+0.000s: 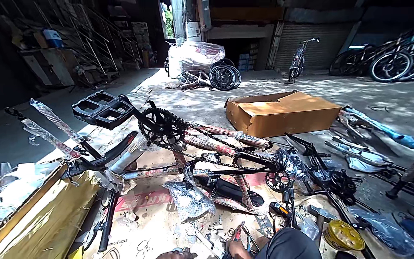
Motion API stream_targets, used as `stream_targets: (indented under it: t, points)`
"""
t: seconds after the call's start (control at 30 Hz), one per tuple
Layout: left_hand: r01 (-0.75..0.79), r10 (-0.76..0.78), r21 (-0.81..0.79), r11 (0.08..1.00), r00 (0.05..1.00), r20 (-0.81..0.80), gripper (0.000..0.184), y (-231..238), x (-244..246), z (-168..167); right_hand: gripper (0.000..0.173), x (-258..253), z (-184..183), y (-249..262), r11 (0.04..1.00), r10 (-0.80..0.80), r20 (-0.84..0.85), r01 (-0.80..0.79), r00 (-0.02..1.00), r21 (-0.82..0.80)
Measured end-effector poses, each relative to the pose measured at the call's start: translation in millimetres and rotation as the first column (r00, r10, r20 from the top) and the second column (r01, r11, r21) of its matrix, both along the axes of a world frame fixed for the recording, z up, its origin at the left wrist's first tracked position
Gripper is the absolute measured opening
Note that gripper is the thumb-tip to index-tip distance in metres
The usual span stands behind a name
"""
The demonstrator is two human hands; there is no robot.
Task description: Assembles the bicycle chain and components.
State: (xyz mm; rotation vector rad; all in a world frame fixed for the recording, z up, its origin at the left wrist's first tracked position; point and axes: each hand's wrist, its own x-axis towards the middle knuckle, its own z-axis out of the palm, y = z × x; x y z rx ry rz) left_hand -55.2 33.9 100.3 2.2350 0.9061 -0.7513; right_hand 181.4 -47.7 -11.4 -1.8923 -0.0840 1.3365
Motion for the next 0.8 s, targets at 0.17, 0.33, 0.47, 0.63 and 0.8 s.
stream_targets:
  t: [0.17, 0.33, 0.47, 0.63, 0.8]
  points:
    - [-0.021, 0.022, 0.005, 1.0, 1.0, -0.012, 0.064, -6, -7, 5, 0.068, 8, -20, -7, 0.991, 0.121, 0.173, -0.127, 0.978, 0.028]
    - [0.001, -0.001, -0.002, 1.0, 0.983, 0.186, 0.062, -10, -12, 4, 0.062, -1, -7, -16, 0.974, 0.042, 0.159, -0.076, 0.986, 0.215]
    - [-0.047, 0.055, -0.028, 0.998, 0.89, 0.453, 0.06, -25, -5, 27, 0.059, -5, -1, -28, 0.966, 0.148, 0.153, -0.176, 0.977, 0.191]
    - [-0.008, 0.03, -0.052, 0.999, 0.891, 0.453, 0.06, -30, -5, 36, 0.055, -5, -6, -27, 0.924, 0.24, 0.271, -0.305, 0.932, 0.232]
    - [-0.005, 0.009, -0.011, 1.0, 0.931, 0.365, 0.057, -24, -9, 34, 0.057, -8, 3, -31, 0.907, 0.291, 0.248, -0.349, 0.924, 0.235]
